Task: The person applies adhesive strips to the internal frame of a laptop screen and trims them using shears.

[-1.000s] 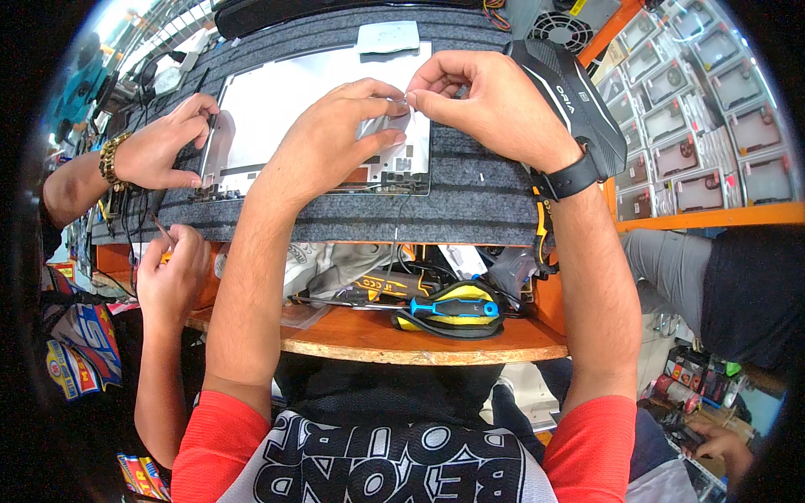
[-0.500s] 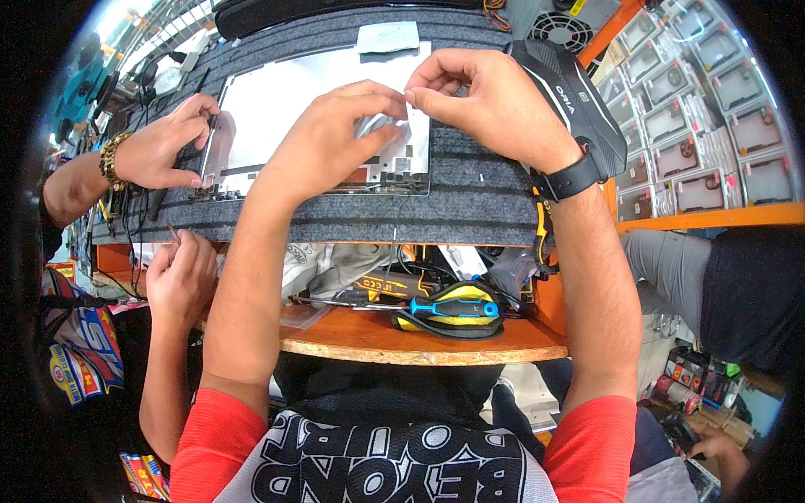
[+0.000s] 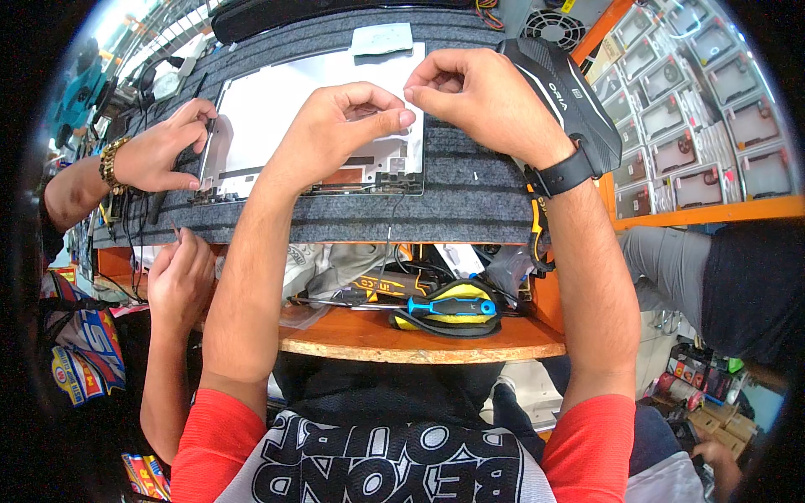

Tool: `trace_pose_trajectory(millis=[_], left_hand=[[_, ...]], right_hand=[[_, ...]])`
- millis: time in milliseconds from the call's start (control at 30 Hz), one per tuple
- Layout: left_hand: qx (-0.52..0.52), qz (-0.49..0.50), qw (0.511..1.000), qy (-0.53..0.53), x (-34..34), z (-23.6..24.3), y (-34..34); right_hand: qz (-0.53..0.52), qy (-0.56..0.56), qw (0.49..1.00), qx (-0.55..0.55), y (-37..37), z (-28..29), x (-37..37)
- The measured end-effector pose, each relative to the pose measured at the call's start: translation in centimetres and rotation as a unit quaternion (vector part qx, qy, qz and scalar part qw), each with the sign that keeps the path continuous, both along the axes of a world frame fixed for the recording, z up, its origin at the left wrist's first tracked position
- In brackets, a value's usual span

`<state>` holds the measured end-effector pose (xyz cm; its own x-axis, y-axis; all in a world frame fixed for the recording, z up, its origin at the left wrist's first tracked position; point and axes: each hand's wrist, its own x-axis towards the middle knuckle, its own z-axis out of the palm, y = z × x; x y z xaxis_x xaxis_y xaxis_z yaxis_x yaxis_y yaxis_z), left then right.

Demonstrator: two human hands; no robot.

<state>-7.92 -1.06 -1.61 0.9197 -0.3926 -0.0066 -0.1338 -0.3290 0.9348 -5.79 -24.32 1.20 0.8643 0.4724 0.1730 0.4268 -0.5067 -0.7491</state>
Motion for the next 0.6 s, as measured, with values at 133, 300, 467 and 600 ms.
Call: trace_pose_trajectory(millis=[133, 300, 467, 600], left_hand=[[0.005, -0.042, 0.998, -0.037, 0.18, -0.24, 0.60], [0.005, -0.058, 0.995, -0.082, 0.29, -0.59, 0.55], [0.027, -0.048, 0.996, -0.071, 0.11, -0.34, 0.45], [0.042, -0.048, 0.995, -0.080, 0.02, -0.09, 0.39]], right_hand=[[-0.007, -0.007, 1.000, 0.003, -0.03, 0.05, -0.01], [-0.016, -0.006, 1.000, 0.008, -0.05, -0.01, 0.04], [-0.008, -0.008, 1.000, 0.017, -0.04, -0.23, 0.22], [-0.007, -0.007, 1.000, 0.014, -0.14, -0.27, 0.23]])
